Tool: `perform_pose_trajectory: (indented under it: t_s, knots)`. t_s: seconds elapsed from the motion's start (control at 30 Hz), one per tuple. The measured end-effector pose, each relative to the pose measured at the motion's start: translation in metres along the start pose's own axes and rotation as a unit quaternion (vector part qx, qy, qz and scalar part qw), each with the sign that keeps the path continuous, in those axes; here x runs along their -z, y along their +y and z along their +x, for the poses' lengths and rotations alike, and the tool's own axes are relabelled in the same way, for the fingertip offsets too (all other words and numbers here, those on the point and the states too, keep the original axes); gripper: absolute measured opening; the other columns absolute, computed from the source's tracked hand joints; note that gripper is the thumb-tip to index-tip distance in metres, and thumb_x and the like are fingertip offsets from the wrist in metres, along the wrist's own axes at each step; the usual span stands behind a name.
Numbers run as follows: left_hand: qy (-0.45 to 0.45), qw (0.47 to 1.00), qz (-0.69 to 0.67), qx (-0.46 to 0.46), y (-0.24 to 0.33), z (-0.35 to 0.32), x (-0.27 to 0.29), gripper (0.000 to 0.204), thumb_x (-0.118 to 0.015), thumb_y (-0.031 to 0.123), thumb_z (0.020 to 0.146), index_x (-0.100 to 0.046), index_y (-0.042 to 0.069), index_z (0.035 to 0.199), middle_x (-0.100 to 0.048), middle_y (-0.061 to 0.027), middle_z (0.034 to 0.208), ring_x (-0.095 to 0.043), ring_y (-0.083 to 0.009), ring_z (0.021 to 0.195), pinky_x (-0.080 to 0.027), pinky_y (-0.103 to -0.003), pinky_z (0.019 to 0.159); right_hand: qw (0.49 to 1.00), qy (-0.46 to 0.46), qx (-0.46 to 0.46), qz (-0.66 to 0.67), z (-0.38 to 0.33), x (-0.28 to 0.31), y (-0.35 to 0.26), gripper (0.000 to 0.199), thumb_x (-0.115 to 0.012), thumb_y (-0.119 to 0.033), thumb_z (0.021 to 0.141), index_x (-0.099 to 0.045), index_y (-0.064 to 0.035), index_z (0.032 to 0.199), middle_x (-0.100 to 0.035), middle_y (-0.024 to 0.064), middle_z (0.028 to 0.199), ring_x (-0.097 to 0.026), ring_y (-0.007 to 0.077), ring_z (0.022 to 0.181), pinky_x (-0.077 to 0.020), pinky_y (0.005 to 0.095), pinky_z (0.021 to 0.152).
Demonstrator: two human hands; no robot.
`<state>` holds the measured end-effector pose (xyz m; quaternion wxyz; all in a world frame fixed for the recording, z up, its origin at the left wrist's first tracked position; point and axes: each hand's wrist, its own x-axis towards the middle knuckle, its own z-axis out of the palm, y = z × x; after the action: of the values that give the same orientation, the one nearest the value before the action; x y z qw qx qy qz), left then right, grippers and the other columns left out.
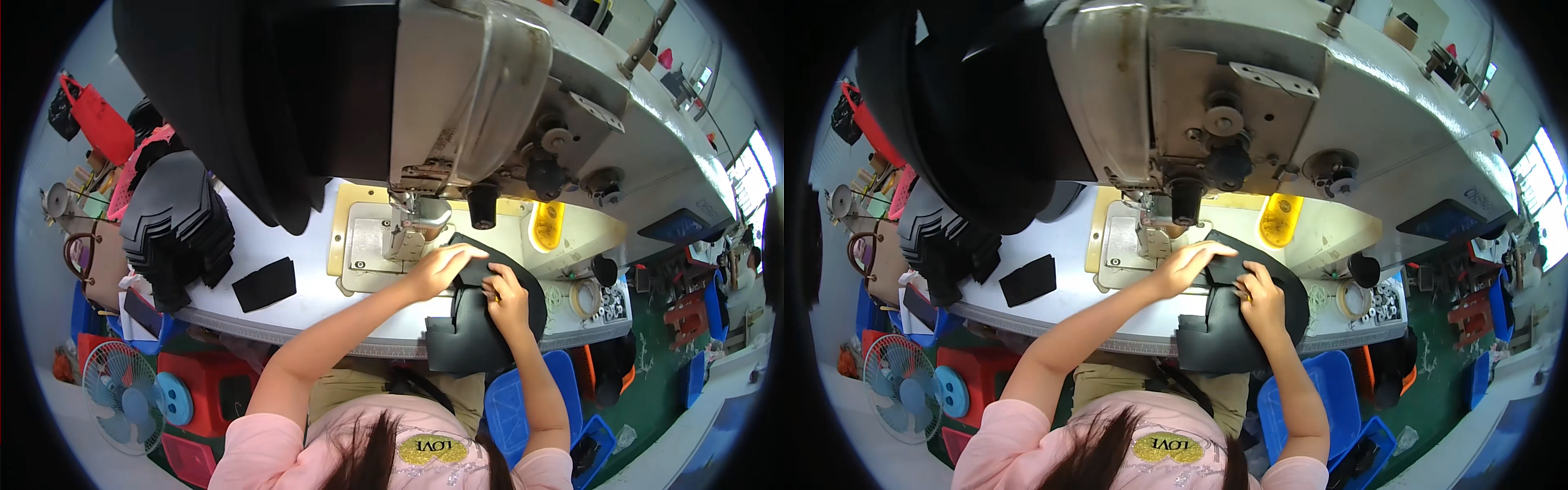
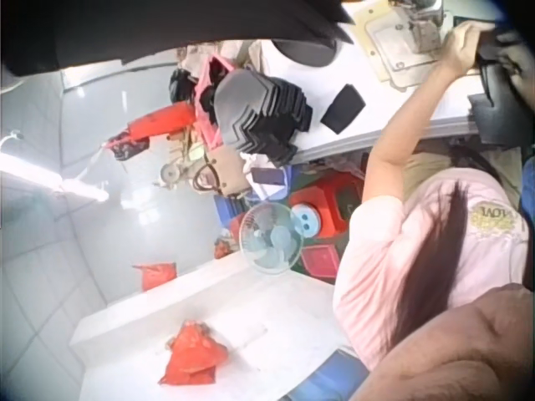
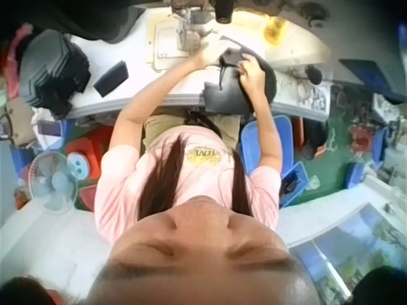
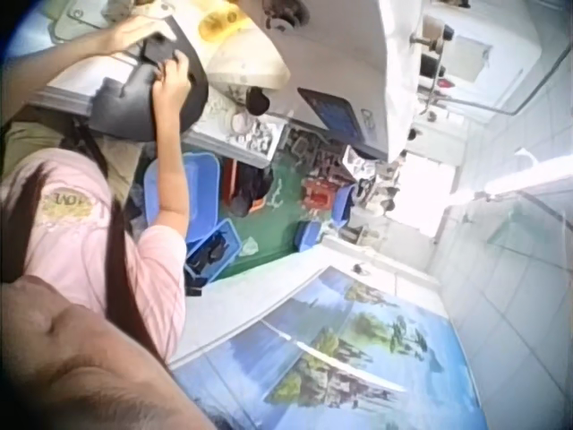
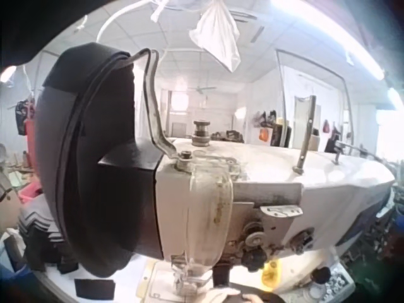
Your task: The person stitches shoe pieces together using a sewing machine and trims threads with thread snips.
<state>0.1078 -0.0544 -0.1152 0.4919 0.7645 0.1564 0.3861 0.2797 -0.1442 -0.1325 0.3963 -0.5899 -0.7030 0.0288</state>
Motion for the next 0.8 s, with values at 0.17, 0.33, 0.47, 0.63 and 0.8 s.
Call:
perform_pose_trajectory:
  t_s: [0.17,0.33,0.47,0.63,0.8]
  knots:
    - [-0.251,0.953,0.17,0.003,-0.027,0.017,-0.016,0.03,-0.05,0.031,0.087,-0.064,0.005,0.091,-0.054,-0.0157,0.108,-0.048,-0.0313,0.107,-0.029,-0.045,0.102,0.99,0.054,0.128,-0.029,-0.006,0.051,-0.041,0.027,-0.061,0.008,0.061,-0.059,-0.0032,0.085,-0.06,0.0099,0.083,-0.059,0.0221,0.059,-0.047,0.0309,0.052]
    - [-0.149,0.924,0.333,-0.111,-0.013,-0.024,-0.032,0.037,-0.065,0.037,0.076,-0.062,0.01,0.101,-0.046,-0.0165,0.117,-0.038,-0.0334,0.12,-0.025,-0.052,0.104,0.967,0.151,0.195,-0.066,0.001,0.119,-0.118,0.029,-0.058,0.009,0.067,-0.058,-0.0065,0.092,-0.058,0.0079,0.075,-0.055,0.0214,0.058,-0.0448,0.0312,0.054]
    - [-0.109,0.918,0.363,-0.118,-0.004,-0.044,-0.014,0.037,-0.066,0.034,0.075,-0.061,0.009,0.103,-0.047,-0.0158,0.122,-0.041,-0.0324,0.118,-0.031,-0.047,0.102,0.965,0.189,0.176,-0.041,0.003,0.126,-0.137,0.023,-0.054,0.009,0.074,-0.057,-0.0056,0.091,-0.057,0.0099,0.073,-0.055,0.0225,0.065,-0.0446,0.0313,0.059]
    - [0.06,0.922,0.383,0.014,0.005,-0.11,0.088,0.023,-0.073,0.019,0.066,-0.06,0.005,0.078,-0.058,-0.0085,0.083,-0.055,-0.0279,0.081,-0.045,-0.039,0.071,0.975,0.141,0.17,0.016,0.034,0.095,-0.13,0.023,-0.061,0.009,0.069,-0.06,-0.0072,0.086,-0.053,0.0085,0.067,-0.054,0.021,0.057,-0.0437,0.0293,0.052]
    - [0.067,0.801,0.535,0.262,0.038,-0.179,0.197,0.027,-0.073,0.014,0.064,-0.062,0.002,0.085,-0.054,-0.0124,0.093,-0.05,-0.0311,0.093,-0.043,-0.038,0.082,0.986,0.005,0.134,0.098,0.064,0.053,-0.102,0.02,-0.062,0.01,0.067,-0.059,-0.002,0.083,-0.049,0.0073,0.062,-0.047,0.0168,0.048,-0.0365,0.025,0.045]
